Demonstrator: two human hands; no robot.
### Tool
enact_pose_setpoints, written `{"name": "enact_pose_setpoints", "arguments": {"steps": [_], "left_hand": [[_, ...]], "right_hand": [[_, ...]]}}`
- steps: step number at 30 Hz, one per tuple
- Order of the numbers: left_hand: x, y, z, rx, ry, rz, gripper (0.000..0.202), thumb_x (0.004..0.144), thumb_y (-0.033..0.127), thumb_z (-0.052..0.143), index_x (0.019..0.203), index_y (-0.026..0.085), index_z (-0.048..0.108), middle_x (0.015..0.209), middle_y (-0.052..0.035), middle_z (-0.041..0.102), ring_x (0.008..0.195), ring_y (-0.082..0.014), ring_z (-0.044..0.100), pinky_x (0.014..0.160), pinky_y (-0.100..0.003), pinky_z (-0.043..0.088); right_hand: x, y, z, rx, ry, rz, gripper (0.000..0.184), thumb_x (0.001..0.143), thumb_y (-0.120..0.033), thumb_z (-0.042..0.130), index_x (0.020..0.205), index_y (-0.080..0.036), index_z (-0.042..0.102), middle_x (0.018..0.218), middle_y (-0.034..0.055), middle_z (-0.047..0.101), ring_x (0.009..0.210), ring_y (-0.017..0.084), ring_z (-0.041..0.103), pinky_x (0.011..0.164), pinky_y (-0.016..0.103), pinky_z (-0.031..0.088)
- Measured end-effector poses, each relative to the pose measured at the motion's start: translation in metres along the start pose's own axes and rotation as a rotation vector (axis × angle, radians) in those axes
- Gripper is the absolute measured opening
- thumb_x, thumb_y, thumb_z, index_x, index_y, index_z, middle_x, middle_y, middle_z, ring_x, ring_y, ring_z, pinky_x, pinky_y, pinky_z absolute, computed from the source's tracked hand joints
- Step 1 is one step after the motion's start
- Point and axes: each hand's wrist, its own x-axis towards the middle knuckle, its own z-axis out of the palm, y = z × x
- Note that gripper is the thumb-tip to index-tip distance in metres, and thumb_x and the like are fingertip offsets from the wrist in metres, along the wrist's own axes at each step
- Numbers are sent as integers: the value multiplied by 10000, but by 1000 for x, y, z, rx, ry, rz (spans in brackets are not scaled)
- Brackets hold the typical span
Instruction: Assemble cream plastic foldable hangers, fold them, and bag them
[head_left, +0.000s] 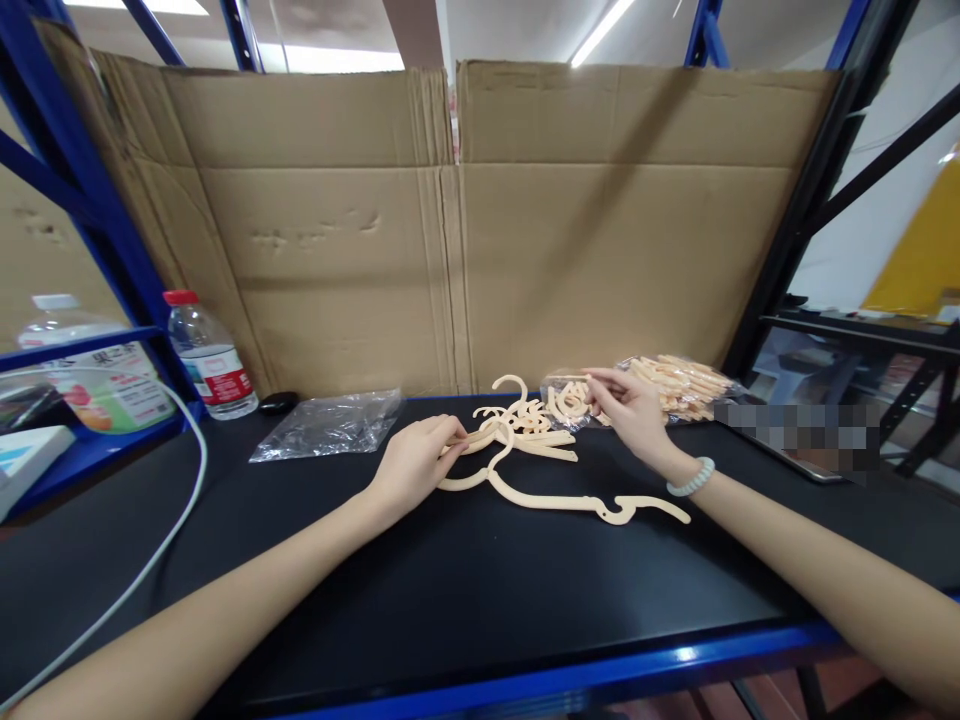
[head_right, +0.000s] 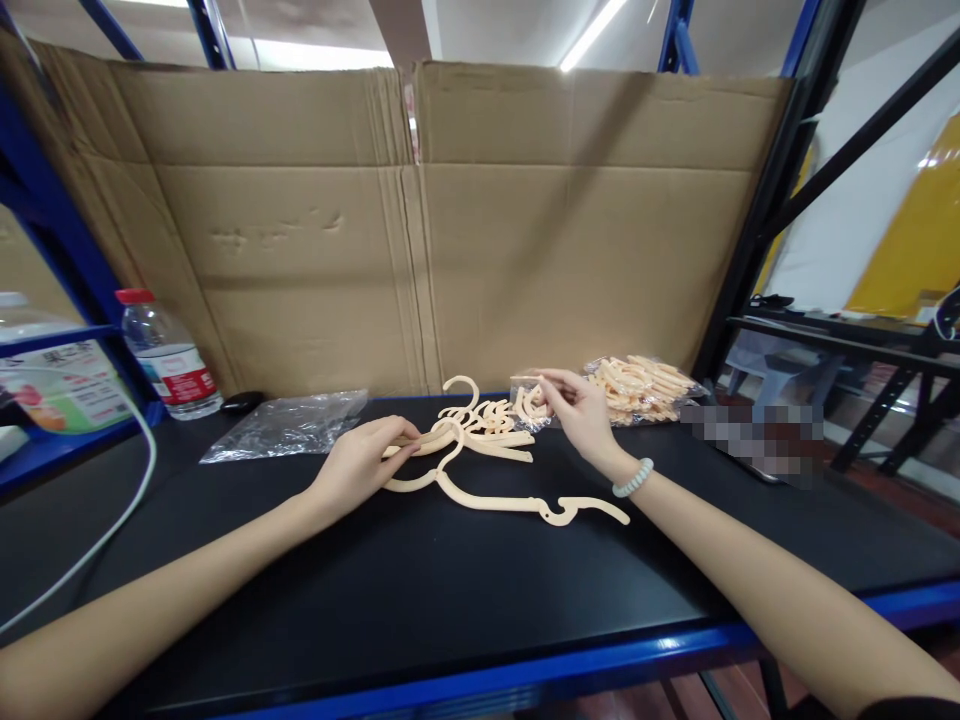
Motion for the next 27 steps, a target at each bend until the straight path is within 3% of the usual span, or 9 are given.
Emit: {"name": "enact_pose_setpoints", "arguments": {"steps": [3, 6, 10, 14, 18, 22, 27], "left_hand": [[-1, -1, 0, 33, 51, 18, 89, 915, 169, 511, 879, 206, 584, 903, -35, 681, 838, -197, 644, 741, -289, 481], [0, -1, 1, 54, 88, 26, 94, 924, 169, 500, 892, 193, 586, 899, -54, 673, 840, -210, 639, 746, -305, 483], [0, 0, 3, 47, 107, 33, 122, 927, 178, 487, 965, 188, 603, 917, -74, 675, 849, -222, 638, 738, -315, 494], [1, 2, 3, -17, 123, 37, 177, 932, 183, 469, 1027, 205, 617, 967, -67, 671, 889, -206, 635, 778, -309, 506], [1, 2, 3, -114, 164, 0, 194, 938, 174, 451, 1040, 197, 615, 951, -61, 641, 835, -183, 632, 735, -294, 516], [-4, 1, 2, -211, 163, -9, 145, 933, 212, 488, 975, 195, 626, 906, -52, 641, 817, -181, 634, 714, -289, 532], [-9, 3, 1, -323, 116, -15, 151, 936, 223, 497, 976, 192, 640, 914, -61, 642, 823, -179, 642, 704, -283, 558]], "right_hand": [[0, -9, -3, 254, 105, 175, 302, 827, -412, 661, 1012, -173, 662, 762, 42, 706, 628, 146, 665, 520, 257, 494], [0, -17, -6, 411, 153, 284, 324, 715, -389, 773, 937, -171, 680, 832, 64, 737, 759, 178, 712, 605, 269, 541], [0, -22, -8, 515, 142, 394, 336, 669, -442, 794, 841, -169, 699, 832, 71, 737, 817, 205, 722, 699, 305, 569], [-3, -19, -7, 513, 96, 490, 362, 613, -424, 831, 824, -170, 685, 823, 63, 725, 776, 185, 705, 594, 254, 532], [-8, -12, -7, 538, 97, 518, 444, 537, -327, 888, 821, -211, 568, 802, 10, 717, 754, 152, 667, 504, 198, 452], [-11, -12, -9, 554, -52, 547, 411, 606, -319, 853, 910, -208, 601, 870, 35, 707, 818, 159, 655, 564, 217, 485], [-15, -20, -7, 511, -210, 624, 303, 593, -305, 855, 756, -155, 649, 851, 45, 666, 714, 112, 596, 541, 201, 474]]}}
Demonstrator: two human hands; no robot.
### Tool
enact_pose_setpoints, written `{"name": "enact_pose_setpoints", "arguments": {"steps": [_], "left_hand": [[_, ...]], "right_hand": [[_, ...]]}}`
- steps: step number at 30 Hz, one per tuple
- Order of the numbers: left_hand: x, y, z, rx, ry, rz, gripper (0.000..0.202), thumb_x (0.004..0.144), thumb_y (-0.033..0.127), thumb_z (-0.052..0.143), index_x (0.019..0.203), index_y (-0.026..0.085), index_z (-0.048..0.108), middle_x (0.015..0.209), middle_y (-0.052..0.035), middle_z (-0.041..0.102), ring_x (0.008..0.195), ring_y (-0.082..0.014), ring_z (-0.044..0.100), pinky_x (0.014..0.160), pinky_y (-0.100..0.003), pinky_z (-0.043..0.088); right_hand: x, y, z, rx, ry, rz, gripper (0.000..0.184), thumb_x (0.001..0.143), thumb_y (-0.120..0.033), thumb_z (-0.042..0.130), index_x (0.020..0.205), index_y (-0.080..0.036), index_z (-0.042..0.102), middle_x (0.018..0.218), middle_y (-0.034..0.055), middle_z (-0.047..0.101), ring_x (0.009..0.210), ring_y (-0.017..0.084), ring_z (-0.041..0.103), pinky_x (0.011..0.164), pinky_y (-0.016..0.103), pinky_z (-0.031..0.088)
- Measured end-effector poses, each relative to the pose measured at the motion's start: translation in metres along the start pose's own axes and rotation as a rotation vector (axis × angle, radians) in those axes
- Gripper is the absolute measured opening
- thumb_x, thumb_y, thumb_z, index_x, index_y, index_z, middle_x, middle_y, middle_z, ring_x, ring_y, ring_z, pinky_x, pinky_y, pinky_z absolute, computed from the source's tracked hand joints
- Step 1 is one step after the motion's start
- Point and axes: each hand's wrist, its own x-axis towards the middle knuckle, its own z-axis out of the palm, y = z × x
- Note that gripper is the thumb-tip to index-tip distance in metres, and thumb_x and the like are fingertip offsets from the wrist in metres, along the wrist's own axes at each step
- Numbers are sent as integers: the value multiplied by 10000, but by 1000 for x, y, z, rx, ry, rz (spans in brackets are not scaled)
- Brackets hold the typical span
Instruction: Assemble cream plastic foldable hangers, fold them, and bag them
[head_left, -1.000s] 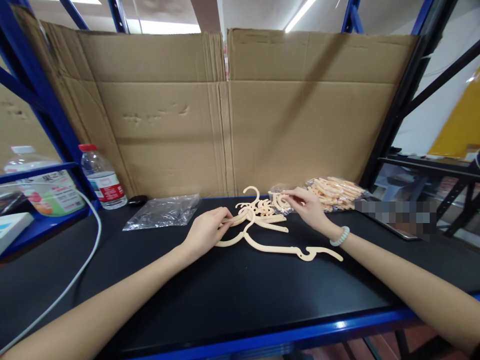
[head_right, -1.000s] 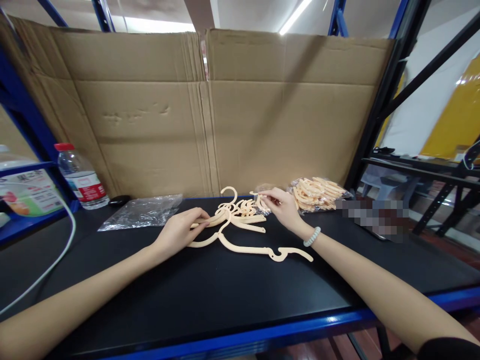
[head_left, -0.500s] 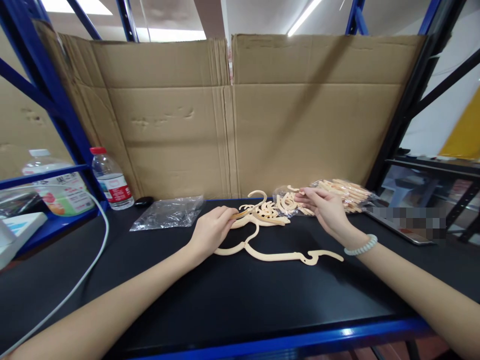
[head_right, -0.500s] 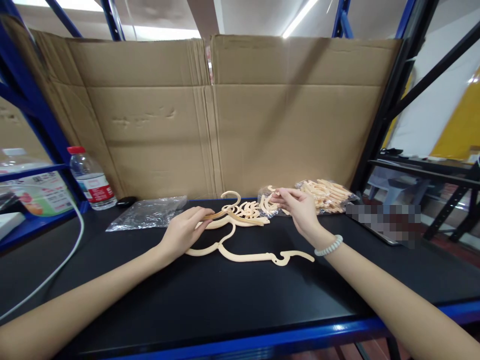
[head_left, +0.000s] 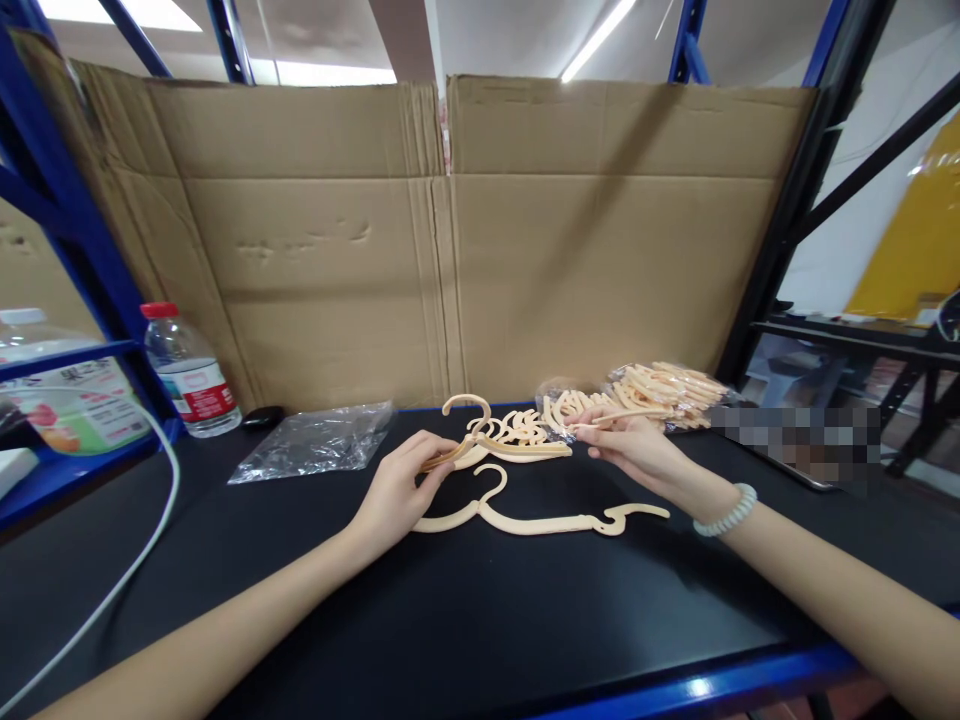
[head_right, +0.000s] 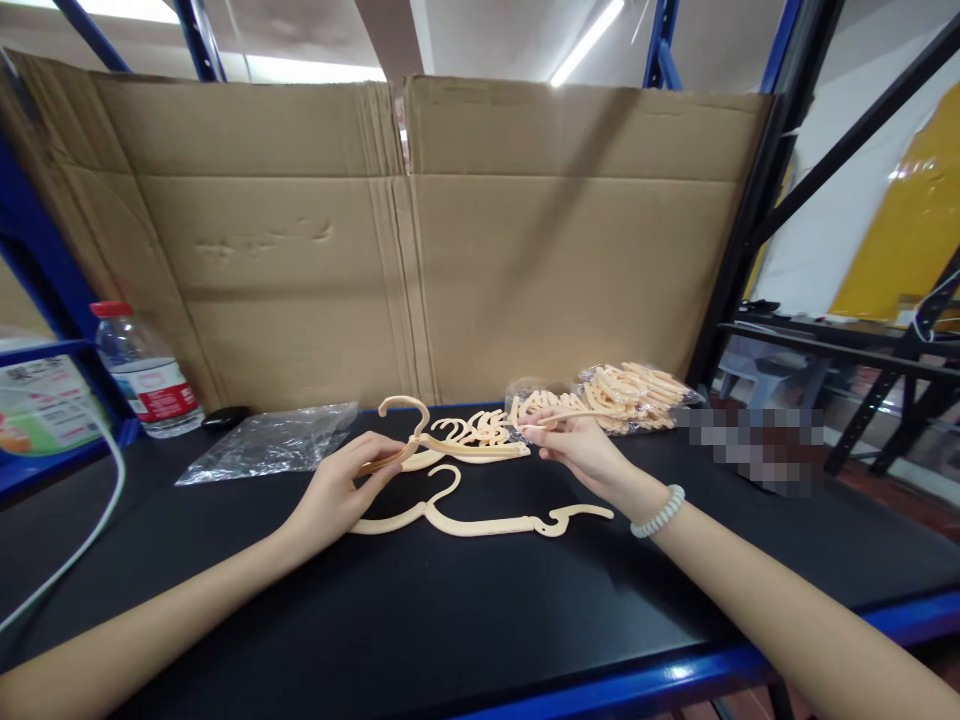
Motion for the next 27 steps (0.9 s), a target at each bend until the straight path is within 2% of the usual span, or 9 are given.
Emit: {"name": "enact_pose_setpoints", "arguments": {"steps": [2, 5, 13, 19, 23, 27], "left_hand": [[-1, 2, 1, -57, -3, -18, 153, 936, 223, 500, 981, 191, 642, 927, -63, 638, 847, -183, 640, 723, -294, 567], [-2, 4, 2, -103, 15, -31, 144, 930, 223, 511, 974, 195, 645, 931, -58, 638, 862, -184, 637, 739, -301, 578], [-4, 3, 4, -89, 33, -38, 145, 933, 226, 518, 976, 199, 653, 952, -70, 637, 883, -195, 628, 758, -316, 577], [-5, 3, 5, -119, 24, -26, 148, 931, 198, 524, 988, 196, 660, 961, -68, 625, 890, -192, 621, 773, -315, 573], [-6, 5, 6, -135, 15, -20, 143, 931, 192, 524, 981, 193, 658, 957, -63, 620, 886, -188, 621, 775, -310, 569], [-7, 7, 5, -123, 17, -21, 144, 928, 184, 521, 976, 195, 656, 949, -60, 622, 873, -187, 619, 757, -306, 565]], "right_hand": [[-1, 0, 1, 15, -24, 12, 298, 582, -294, 862, 740, -150, 654, 772, 8, 625, 627, 77, 544, 520, 193, 461], [-1, 2, -1, 25, -64, 44, 281, 601, -301, 851, 738, -153, 654, 724, -11, 598, 619, 72, 539, 537, 192, 480], [1, 6, -8, 65, -169, 191, 187, 736, -289, 767, 768, -162, 634, 820, 66, 675, 840, 180, 686, 728, 292, 588], [1, 8, -6, 130, -181, 258, 197, 710, -245, 791, 745, -144, 625, 718, 45, 674, 747, 147, 698, 720, 249, 579], [0, 9, -4, 146, -152, 197, 244, 636, -224, 837, 696, -142, 614, 685, 14, 654, 668, 113, 670, 690, 227, 566], [-3, 11, 0, 140, -120, 101, 281, 629, -261, 842, 677, -162, 583, 650, -12, 636, 626, 104, 643, 654, 236, 547]]}}
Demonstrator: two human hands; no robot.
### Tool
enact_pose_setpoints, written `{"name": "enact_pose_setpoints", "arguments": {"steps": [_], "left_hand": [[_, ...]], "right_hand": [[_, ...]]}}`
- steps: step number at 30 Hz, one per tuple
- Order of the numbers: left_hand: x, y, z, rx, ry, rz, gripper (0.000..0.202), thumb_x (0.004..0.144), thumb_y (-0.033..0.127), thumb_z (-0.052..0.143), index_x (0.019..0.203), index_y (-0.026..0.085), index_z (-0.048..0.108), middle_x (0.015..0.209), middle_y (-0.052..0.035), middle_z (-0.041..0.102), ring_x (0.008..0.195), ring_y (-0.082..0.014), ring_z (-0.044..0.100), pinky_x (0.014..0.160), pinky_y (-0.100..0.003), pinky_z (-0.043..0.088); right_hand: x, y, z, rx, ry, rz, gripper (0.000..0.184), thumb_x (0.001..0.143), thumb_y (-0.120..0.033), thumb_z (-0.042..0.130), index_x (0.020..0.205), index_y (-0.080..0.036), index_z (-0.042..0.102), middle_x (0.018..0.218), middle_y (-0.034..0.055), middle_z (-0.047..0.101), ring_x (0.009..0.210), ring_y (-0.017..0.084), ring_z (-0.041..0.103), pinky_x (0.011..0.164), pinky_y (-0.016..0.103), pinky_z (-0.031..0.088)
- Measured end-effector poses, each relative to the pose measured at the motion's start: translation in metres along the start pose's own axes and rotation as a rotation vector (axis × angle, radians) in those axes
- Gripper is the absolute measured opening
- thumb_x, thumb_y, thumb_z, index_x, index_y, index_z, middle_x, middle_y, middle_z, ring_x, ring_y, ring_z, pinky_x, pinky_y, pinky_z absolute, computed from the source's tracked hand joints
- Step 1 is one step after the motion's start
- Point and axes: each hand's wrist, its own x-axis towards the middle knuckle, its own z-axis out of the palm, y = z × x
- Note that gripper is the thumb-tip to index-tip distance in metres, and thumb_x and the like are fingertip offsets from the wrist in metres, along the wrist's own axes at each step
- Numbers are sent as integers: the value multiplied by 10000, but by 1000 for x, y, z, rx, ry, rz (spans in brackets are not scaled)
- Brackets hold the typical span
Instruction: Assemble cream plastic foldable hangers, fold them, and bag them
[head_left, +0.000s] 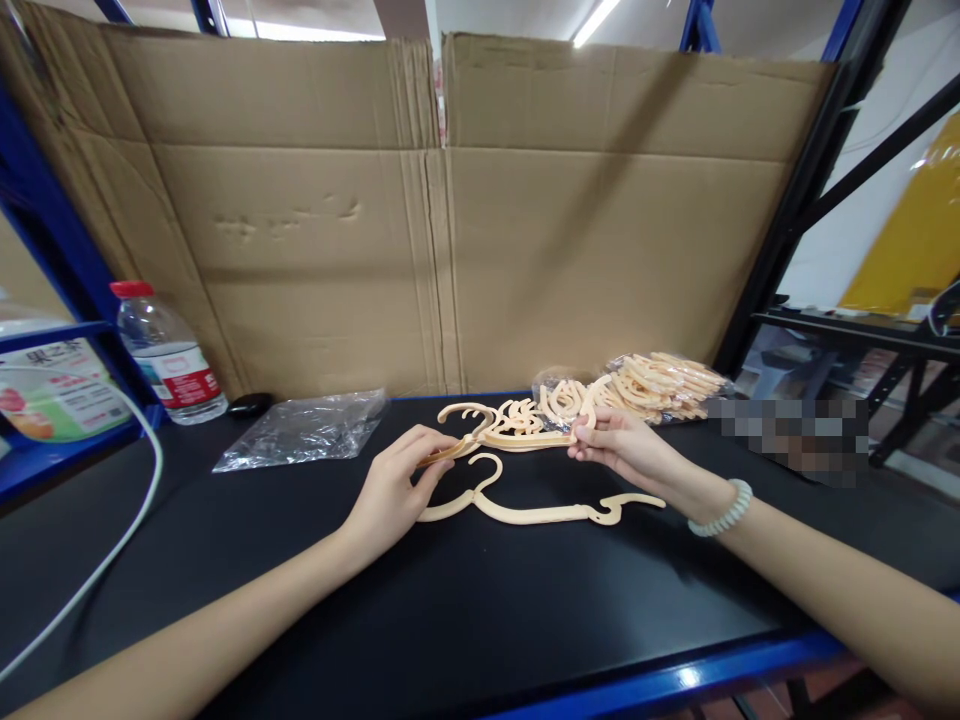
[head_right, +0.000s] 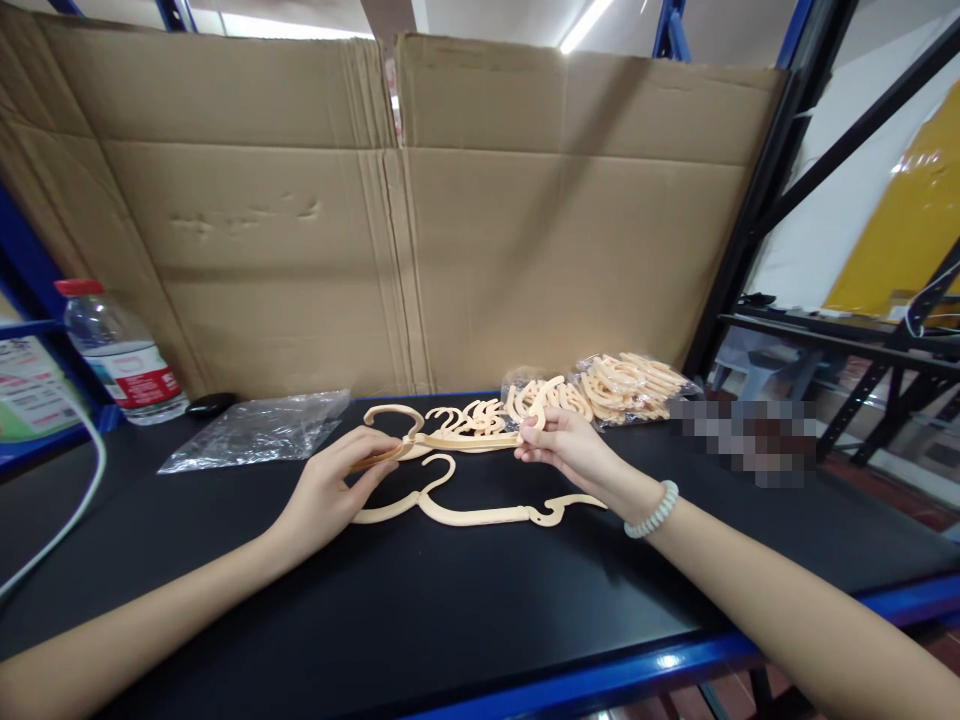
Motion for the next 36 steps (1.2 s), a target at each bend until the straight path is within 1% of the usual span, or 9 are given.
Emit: {"name": "enact_pose_setpoints", "arguments": {"steps": [2, 5, 11, 18, 23, 28, 31, 33, 36], "left_hand": [[0, 1, 0, 8, 1, -11, 148, 925, 179, 520, 977, 192, 658, 948, -62, 622, 870, -188, 617, 743, -304, 561], [0, 2, -1, 4, -2, -20, 158, 924, 170, 515, 987, 188, 659, 951, -64, 618, 861, -185, 615, 726, -296, 553], [3, 6, -1, 47, 33, 31, 152, 918, 147, 522, 973, 186, 658, 931, -55, 628, 844, -174, 617, 735, -281, 524], [1, 10, -2, 58, 30, 18, 163, 903, 135, 528, 974, 182, 667, 925, -50, 633, 826, -166, 613, 725, -264, 509], [3, 14, -2, 65, 44, 21, 181, 902, 136, 517, 970, 179, 679, 922, -52, 642, 822, -164, 618, 723, -254, 503], [3, 19, -1, 67, 7, -14, 213, 908, 146, 481, 948, 177, 688, 871, -45, 634, 734, -149, 599, 642, -238, 481], [4, 17, -2, 68, 3, -60, 216, 911, 189, 481, 962, 174, 690, 839, -44, 627, 696, -152, 589, 600, -245, 467], [5, 13, -4, 62, -3, -96, 234, 913, 229, 487, 1037, 178, 679, 822, -41, 627, 692, -159, 591, 604, -256, 474], [8, 9, -7, 30, -39, -168, 298, 906, 273, 499, 1161, 181, 622, 831, -34, 650, 714, -167, 613, 646, -276, 502]], "right_hand": [[-1, 1, 2, -18, 10, -46, 292, 637, -285, 836, 685, -168, 573, 642, -8, 645, 612, 103, 633, 635, 235, 533], [-3, 2, 5, -49, 29, -78, 310, 632, -310, 835, 686, -172, 562, 630, -3, 650, 601, 109, 624, 620, 245, 521], [-5, -1, 12, -66, 103, -110, 360, 565, -322, 864, 661, -172, 551, 604, -14, 633, 571, 115, 610, 589, 265, 501], [-7, -2, 17, -60, 159, -132, 356, 506, -306, 875, 650, -172, 578, 570, -23, 621, 524, 103, 583, 537, 252, 470], [-7, 0, 18, -76, 198, -188, 342, 512, -307, 864, 656, -172, 585, 574, -19, 621, 519, 109, 582, 517, 255, 459], [-6, 2, 18, -96, 241, -245, 340, 526, -326, 859, 651, -172, 583, 538, -27, 591, 491, 107, 561, 484, 253, 441], [-6, 1, 18, -97, 202, -237, 336, 561, -347, 853, 666, -173, 586, 579, -12, 612, 535, 122, 586, 532, 275, 481], [-6, -1, 18, -85, 161, -218, 315, 597, -361, 841, 707, -172, 614, 630, 0, 632, 596, 135, 611, 582, 291, 508], [-5, -4, 16, -112, 126, -259, 255, 636, -340, 828, 757, -173, 678, 819, 36, 681, 667, 123, 593, 595, 275, 500]]}}
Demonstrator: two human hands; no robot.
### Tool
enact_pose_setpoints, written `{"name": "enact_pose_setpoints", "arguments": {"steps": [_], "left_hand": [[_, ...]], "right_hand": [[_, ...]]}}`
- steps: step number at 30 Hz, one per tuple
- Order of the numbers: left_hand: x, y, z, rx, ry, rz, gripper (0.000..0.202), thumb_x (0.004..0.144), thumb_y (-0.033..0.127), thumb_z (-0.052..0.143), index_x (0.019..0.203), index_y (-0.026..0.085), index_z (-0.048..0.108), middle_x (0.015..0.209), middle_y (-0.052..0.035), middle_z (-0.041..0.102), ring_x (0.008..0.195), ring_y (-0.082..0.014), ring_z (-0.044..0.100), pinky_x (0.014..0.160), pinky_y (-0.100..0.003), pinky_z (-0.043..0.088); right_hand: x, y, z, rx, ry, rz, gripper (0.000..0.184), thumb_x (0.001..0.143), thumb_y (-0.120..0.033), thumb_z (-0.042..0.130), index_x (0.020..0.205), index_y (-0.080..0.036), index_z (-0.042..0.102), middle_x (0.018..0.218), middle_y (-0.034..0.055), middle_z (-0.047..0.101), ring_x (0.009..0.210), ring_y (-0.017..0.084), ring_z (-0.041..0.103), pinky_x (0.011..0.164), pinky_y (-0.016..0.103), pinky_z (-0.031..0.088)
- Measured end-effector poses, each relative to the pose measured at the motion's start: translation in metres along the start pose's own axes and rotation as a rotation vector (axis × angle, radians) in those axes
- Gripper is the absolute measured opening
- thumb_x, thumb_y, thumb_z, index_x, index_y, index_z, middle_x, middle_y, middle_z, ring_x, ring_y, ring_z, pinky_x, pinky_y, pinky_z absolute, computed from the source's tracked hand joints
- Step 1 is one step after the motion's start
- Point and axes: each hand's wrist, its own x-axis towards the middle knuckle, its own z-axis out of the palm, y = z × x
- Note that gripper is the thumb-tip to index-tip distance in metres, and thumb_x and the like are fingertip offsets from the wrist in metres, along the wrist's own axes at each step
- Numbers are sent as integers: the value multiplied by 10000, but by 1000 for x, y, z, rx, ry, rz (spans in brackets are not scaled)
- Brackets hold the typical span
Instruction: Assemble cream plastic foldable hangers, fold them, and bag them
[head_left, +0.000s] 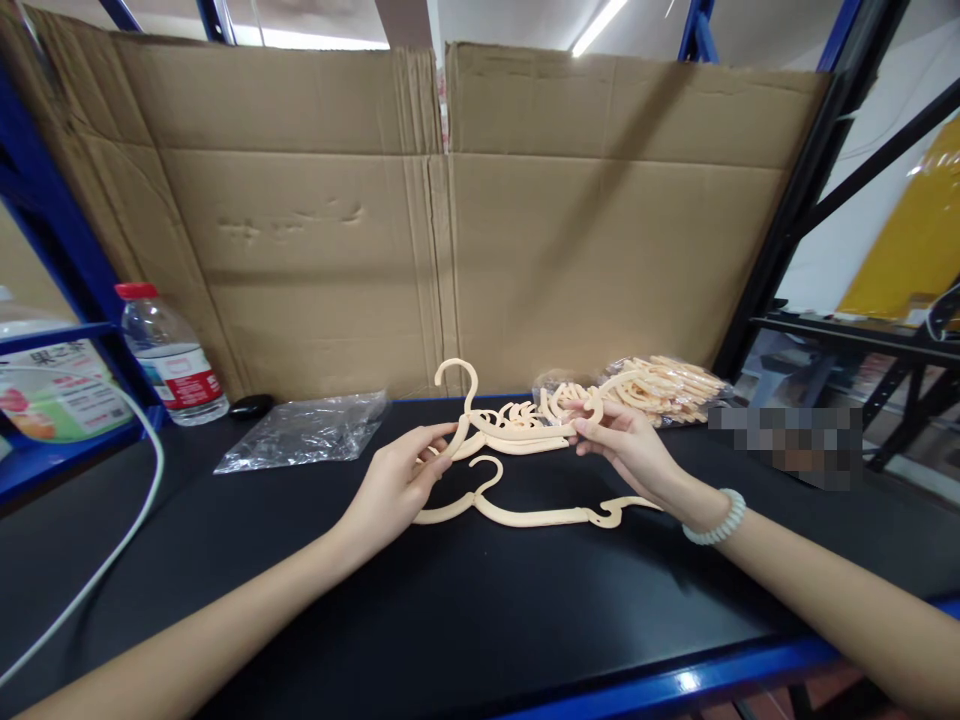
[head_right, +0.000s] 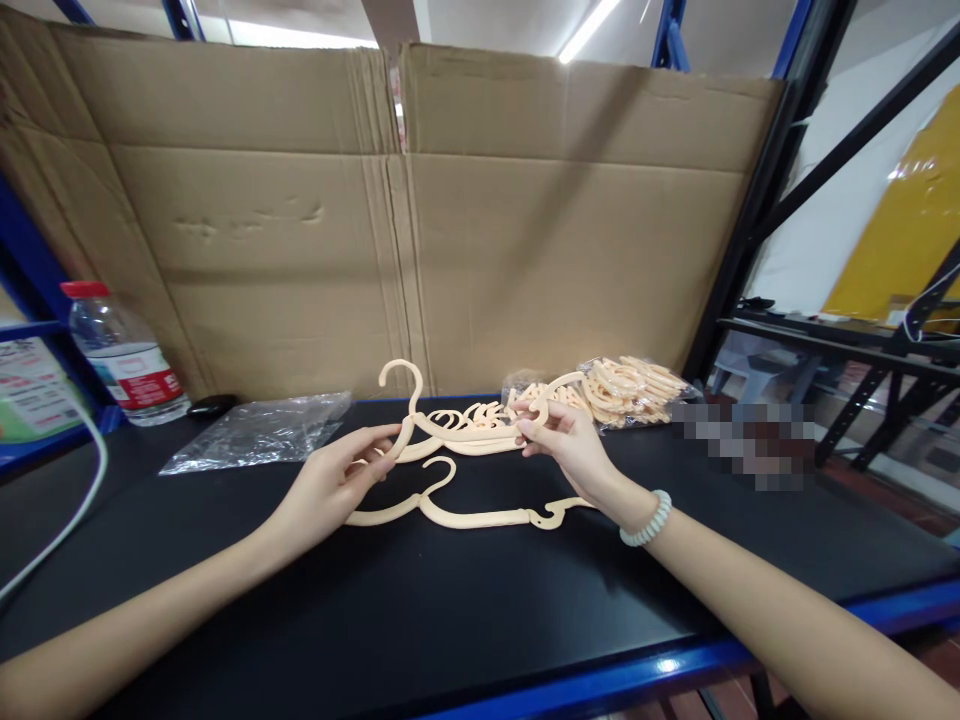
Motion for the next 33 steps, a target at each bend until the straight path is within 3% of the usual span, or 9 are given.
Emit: {"name": "enact_pose_setpoints", "arguments": {"steps": [3, 7, 9, 15, 20, 24, 27, 33], "left_hand": [[4, 2, -5, 34, -45, -40, 302, 904, 318, 494, 1146, 176, 606, 844, -35, 665, 735, -176, 626, 667, -289, 509], [10, 4, -18, 187, -95, 10, 267, 884, 312, 470, 1049, 177, 631, 882, -45, 647, 678, -161, 590, 633, -284, 485], [13, 5, -27, 249, -162, 58, 234, 847, 278, 481, 973, 172, 647, 882, -46, 622, 641, -148, 561, 606, -274, 463], [13, 22, -47, 342, -533, 133, 206, 666, 85, 524, 802, 192, 635, 804, -10, 611, 771, -174, 571, 663, -249, 421], [7, 38, -48, 359, -779, 9, 192, 663, 56, 507, 739, 203, 606, 732, 19, 611, 644, -149, 551, 560, -240, 362], [3, 37, -45, 358, -798, -1, 110, 709, 105, 578, 711, 214, 590, 712, 23, 611, 640, -160, 557, 544, -243, 355], [2, 34, -45, 365, -775, 12, 114, 713, 125, 616, 685, 214, 551, 689, 31, 588, 613, -157, 537, 525, -240, 337], [3, 26, -47, 368, -742, 72, 114, 746, 182, 658, 775, 219, 554, 854, -2, 594, 763, -185, 571, 614, -240, 384]], "right_hand": [[4, -3, -7, 3, -50, -47, 206, 648, -322, 821, 776, -194, 724, 937, 42, 684, 633, 95, 527, 557, 264, 468], [12, -13, -29, 48, -118, -15, 204, 705, -389, 771, 820, -221, 755, 726, 15, 656, 579, 107, 530, 541, 274, 474], [16, -22, -45, -33, -196, 22, 210, 681, -379, 792, 808, -216, 756, 666, 7, 651, 559, 110, 556, 546, 274, 487], [22, -42, -81, -549, -550, 97, 230, 715, -341, 783, 880, -185, 748, 767, 35, 728, 656, 128, 654, 621, 248, 516], [17, -46, -72, -798, -868, 84, 239, 759, -384, 734, 862, -168, 747, 821, 43, 727, 761, 155, 659, 713, 276, 495], [13, -41, -62, -928, -995, 67, 168, 758, -341, 724, 802, -179, 735, 796, 24, 689, 729, 144, 604, 680, 265, 441], [10, -37, -61, -975, -986, 111, 116, 724, -282, 733, 761, -177, 698, 795, 12, 643, 705, 134, 558, 629, 249, 411], [9, -38, -63, -1030, -934, 148, 113, 740, -281, 701, 734, -182, 646, 729, -2, 610, 674, 130, 531, 608, 245, 393]]}}
